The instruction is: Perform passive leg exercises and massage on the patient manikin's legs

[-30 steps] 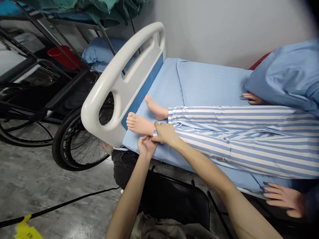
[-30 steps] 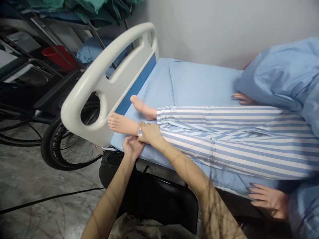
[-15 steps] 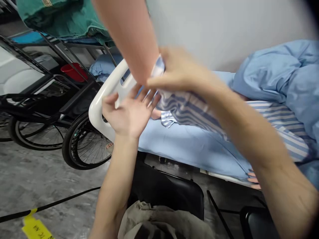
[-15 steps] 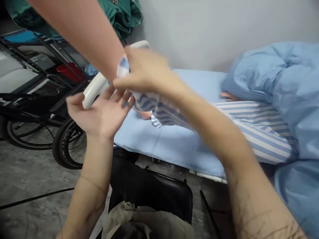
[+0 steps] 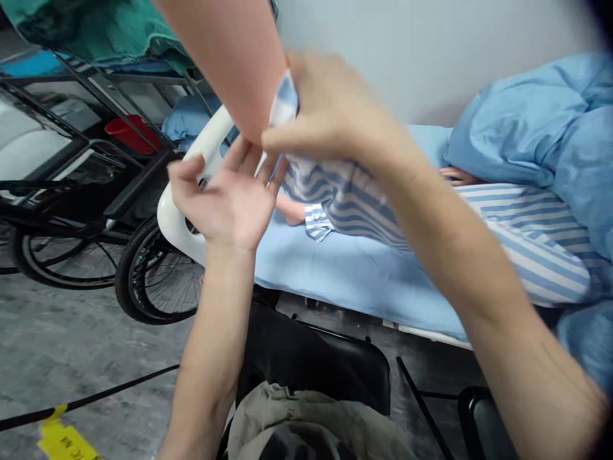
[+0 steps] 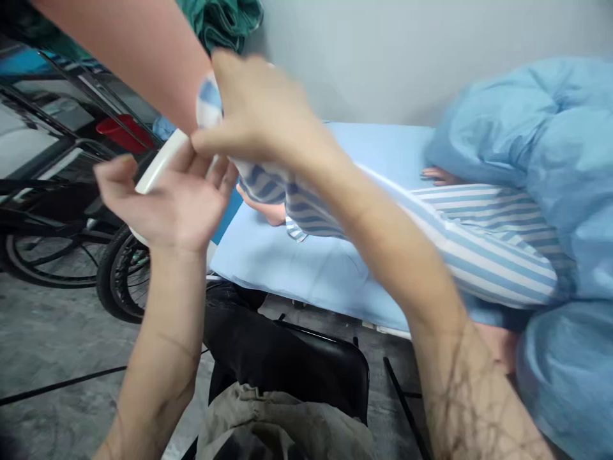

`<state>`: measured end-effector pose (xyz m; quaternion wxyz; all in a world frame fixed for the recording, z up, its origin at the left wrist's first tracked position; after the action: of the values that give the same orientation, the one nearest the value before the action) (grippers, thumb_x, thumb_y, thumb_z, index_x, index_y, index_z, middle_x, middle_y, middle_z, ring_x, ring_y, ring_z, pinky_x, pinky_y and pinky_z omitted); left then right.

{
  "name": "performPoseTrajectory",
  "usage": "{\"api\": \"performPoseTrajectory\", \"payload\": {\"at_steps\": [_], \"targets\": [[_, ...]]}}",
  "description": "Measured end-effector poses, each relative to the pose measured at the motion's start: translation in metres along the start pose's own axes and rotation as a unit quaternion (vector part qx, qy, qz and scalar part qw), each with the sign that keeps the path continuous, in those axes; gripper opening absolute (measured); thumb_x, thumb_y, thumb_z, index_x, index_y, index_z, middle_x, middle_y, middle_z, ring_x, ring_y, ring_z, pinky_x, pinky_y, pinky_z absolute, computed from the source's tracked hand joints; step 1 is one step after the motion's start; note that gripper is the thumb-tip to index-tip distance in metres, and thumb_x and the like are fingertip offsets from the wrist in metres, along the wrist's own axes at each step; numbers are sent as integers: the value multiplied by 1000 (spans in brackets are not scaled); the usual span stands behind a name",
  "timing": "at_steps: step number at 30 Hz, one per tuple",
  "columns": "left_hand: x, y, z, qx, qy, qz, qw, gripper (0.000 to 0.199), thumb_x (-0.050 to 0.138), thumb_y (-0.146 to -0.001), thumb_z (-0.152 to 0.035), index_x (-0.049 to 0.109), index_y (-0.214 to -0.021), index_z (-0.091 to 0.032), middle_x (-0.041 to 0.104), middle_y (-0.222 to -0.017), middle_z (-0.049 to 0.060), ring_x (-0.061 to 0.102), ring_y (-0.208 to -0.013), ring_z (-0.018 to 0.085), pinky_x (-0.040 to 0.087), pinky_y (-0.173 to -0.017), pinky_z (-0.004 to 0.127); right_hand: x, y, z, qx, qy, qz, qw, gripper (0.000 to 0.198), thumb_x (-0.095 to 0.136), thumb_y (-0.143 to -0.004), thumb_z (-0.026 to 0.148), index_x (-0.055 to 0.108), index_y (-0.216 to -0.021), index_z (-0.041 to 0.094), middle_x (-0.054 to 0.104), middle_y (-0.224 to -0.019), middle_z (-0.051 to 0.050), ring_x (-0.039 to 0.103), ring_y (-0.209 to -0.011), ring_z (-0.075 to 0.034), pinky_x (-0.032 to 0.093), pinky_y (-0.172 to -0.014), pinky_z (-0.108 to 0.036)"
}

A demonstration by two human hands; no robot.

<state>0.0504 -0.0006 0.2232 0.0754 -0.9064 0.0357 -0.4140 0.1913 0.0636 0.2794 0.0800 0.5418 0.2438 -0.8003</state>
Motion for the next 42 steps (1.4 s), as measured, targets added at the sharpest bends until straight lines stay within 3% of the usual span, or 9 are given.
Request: {"api": "performPoseTrajectory", "payload": {"at_steps": [2, 6, 10, 14, 19, 25, 30, 36, 42], "targets": [[-40, 1, 15, -2, 69, -86, 994, 51, 28, -91, -54, 58, -112, -19, 67, -103, 13, 60, -116, 28, 52, -96, 39, 29, -1, 9, -72, 22, 14, 997, 59, 59, -75, 52, 55, -122, 17, 68, -112, -9, 64, -104, -30, 50, -82, -35], [-125, 11, 60, -33, 142, -233, 961, 44, 40, -85, -52, 59, -103, -17, 65, -91, 10, 64, -88, 24, 53, -80, 39, 117, 3, 12, -40, 46, 130, 990, 67, 61, -77, 49, 45, -130, 11, 69, -106, -17, 65, -97, -32, 48, -78, -37], [-195, 32, 108, -67, 171, -312, 932, 40, 42, -83, -48, 62, -93, -15, 62, -82, 8, 59, -72, 20, 49, -71, 34, 205, 17, 8, -21, 49, 217, 975, 76, 65, -74, 51, 41, -135, 12, 69, -107, -17, 66, -98, -32, 47, -78, -35], [-232, 50, 144, -82, 188, -367, 907, 33, 44, -82, -40, 63, -93, -15, 63, -83, 8, 59, -73, 19, 46, -68, 31, 260, 32, 2, -4, 57, 313, 948, 66, 62, -75, 56, 50, -124, 14, 69, -106, -18, 67, -96, -32, 49, -76, -36], [-241, 52, 158, -78, 200, -365, 906, 28, 45, -82, -30, 64, -95, -14, 66, -89, 8, 61, -79, 17, 47, -73, 28, 284, 40, -3, -2, 78, 310, 948, 64, 62, -75, 56, 48, -122, 16, 69, -108, -17, 67, -97, -33, 49, -78, -37], [-237, 50, 153, -75, 183, -363, 911, 25, 45, -81, -28, 63, -92, -15, 65, -83, 5, 61, -72, 15, 48, -67, 26, 273, 40, -1, -22, 74, 301, 951, 58, 60, -79, 52, 46, -121, 14, 68, -107, -18, 66, -97, -31, 45, -76, -33], [-213, 51, 132, -51, 145, -348, 925, 19, 47, -79, -25, 62, -87, -17, 64, -81, 5, 61, -72, 15, 48, -69, 25, 230, 35, 7, -23, 40, 299, 953, 58, 60, -79, 55, 46, -120, 15, 68, -107, -15, 66, -97, -28, 44, -73, -31], [-150, 43, 85, -10, 104, -245, 964, 22, 49, -77, -35, 60, -84, -17, 60, -77, 5, 60, -69, 15, 51, -72, 28, 151, 21, 13, -85, -14, 184, 979, 70, 60, -75, 59, 48, -126, 14, 65, -117, -18, 64, -100, -30, 47, -76, -35], [-57, 22, 34, 42, 40, -91, 994, 31, 55, -77, -42, 62, -96, -19, 67, -98, 9, 62, -107, 24, 51, -96, 36, 40, 6, 11, -78, -32, 87, 993, 62, 63, -74, 54, 56, -121, 14, 68, -112, -14, 64, -100, -31, 51, -80, -38]]}}
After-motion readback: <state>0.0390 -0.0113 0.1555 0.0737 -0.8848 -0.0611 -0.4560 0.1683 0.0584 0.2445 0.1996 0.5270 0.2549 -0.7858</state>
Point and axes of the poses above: each hand's wrist, its own y-axis away from the middle knuckle, its own x-axis out of the palm, z = x × y, the point moved 1 cm from there along -y, towards the middle knuckle
